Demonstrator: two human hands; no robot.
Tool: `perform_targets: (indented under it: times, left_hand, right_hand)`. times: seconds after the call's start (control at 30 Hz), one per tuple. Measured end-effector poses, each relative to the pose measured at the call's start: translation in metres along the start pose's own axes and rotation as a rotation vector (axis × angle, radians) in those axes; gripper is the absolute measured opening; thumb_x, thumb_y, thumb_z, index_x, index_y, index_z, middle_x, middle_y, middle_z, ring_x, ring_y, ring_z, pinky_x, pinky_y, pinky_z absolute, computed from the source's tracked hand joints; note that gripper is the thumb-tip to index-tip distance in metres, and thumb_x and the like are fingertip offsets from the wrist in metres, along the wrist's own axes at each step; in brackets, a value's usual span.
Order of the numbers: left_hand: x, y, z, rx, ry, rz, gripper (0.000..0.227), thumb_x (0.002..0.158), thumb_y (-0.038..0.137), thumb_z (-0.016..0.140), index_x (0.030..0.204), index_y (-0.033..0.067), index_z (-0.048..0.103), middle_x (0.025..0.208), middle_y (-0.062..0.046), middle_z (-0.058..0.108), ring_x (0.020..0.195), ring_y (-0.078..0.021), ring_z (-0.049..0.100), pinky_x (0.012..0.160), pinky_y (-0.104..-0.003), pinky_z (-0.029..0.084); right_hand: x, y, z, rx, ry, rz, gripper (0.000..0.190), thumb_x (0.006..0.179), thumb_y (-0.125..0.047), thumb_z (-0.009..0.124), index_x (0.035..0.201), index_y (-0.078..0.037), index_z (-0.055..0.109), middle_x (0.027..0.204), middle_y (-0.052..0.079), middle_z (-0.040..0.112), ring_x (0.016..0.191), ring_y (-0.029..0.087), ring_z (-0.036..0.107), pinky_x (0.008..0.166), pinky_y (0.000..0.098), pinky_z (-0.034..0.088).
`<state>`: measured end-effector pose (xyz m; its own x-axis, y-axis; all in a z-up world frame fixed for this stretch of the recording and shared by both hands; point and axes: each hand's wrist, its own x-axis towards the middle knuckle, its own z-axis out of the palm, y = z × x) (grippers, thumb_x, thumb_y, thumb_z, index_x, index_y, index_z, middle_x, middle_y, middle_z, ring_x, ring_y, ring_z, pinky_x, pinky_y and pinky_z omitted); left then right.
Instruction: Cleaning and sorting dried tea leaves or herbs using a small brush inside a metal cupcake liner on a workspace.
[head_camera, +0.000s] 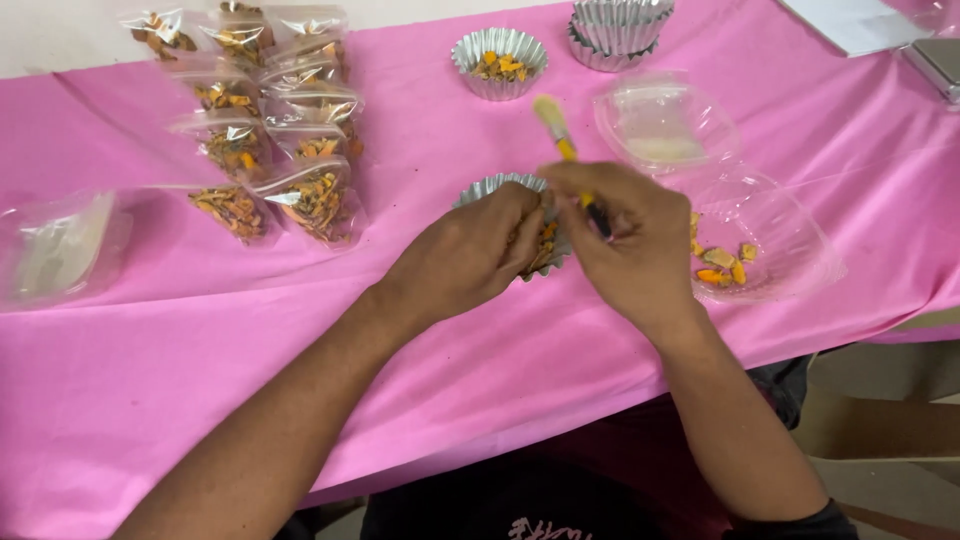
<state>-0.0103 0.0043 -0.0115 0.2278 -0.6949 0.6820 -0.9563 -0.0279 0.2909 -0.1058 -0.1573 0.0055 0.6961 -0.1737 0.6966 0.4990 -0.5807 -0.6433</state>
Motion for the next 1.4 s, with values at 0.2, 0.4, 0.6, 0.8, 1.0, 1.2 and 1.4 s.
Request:
perform_targets:
  times: [0.2,0.4,0.6,0.8,1.0,1.2,1.4]
  left_hand:
    - [0.010,0.017,-0.015,-0.245,-0.123,-0.115,0.015,0.109,0.015,0.038,0.101,0.0063,0.047,0.091,-0.009,0.061,0.071,-0.0201,0.061,0.063,-0.035,0.051]
    - [0.012,0.007,-0.010,-1.090,-0.095,-0.475,0.036,0.097,0.049,0.057,0.085,0.0157,0.054,0.068,0.005,0.041,0.060,-0.0068,0.034,0.054,-0.024,0.025]
    - [0.008,-0.002,-0.003,-1.456,-0.078,-0.568,0.012,0.093,0.020,0.069,0.087,0.0116,0.063,0.077,0.002,0.054,0.071,-0.0108,0.049,0.068,-0.024,0.038]
    - [0.005,-0.009,0.004,-1.572,0.014,-0.652,0.007,0.094,0.005,0.062,0.099,0.0010,0.066,0.076,0.005,0.042,0.063,0.0010,0.041,0.063,-0.015,0.040]
    - [0.003,-0.023,0.007,-1.539,0.131,-0.789,0.005,0.088,0.000,0.065,0.086,0.0046,0.067,0.077,-0.001,0.061,0.062,-0.0054,0.054,0.054,-0.016,0.043]
    - [0.006,-0.023,0.002,-1.595,0.183,-0.834,0.017,0.089,-0.001,0.060,0.075,0.0060,0.064,0.057,0.004,0.047,0.049,-0.0036,0.044,0.046,-0.016,0.036]
    - [0.007,-0.022,-0.004,-1.541,0.105,-0.754,0.016,0.089,0.002,0.062,0.073,0.0070,0.063,0.065,0.005,0.048,0.054,-0.0037,0.039,0.048,-0.017,0.028]
  right_hand:
    - [-0.009,0.005,-0.004,-0.059,0.002,-0.064,0.023,0.093,0.012,0.071,0.113,0.001,0.073,0.105,0.011,0.076,0.095,0.017,0.071,0.084,0.0241,0.058]
    - [-0.011,0.013,-0.005,-0.152,0.020,-0.278,0.023,0.098,0.014,0.069,0.117,0.002,0.071,0.089,0.010,0.072,0.071,0.017,0.062,0.072,0.0272,0.051]
    - [-0.014,0.012,-0.003,-0.164,-0.012,-0.258,0.027,0.095,0.014,0.065,0.116,-0.002,0.072,0.093,0.009,0.075,0.077,0.016,0.068,0.069,0.0247,0.052]
    - [-0.012,0.015,0.001,-0.100,0.028,-0.262,0.019,0.091,0.012,0.071,0.102,-0.002,0.078,0.082,0.012,0.069,0.070,0.027,0.069,0.067,0.0363,0.060]
    - [-0.029,-0.002,-0.022,-0.030,0.278,-0.279,0.019,0.108,0.000,0.055,0.114,0.012,0.067,0.102,0.024,0.073,0.077,0.029,0.074,0.072,0.0347,0.059]
    - [-0.038,0.013,-0.029,0.007,0.211,-0.321,0.027,0.109,-0.009,0.050,0.098,0.013,0.061,0.088,0.026,0.069,0.061,0.031,0.070,0.052,0.0329,0.051]
    - [-0.044,0.028,-0.028,0.279,0.295,-0.336,0.019,0.114,-0.022,0.055,0.110,-0.006,0.064,0.095,0.010,0.072,0.063,0.016,0.069,0.055,0.0294,0.060]
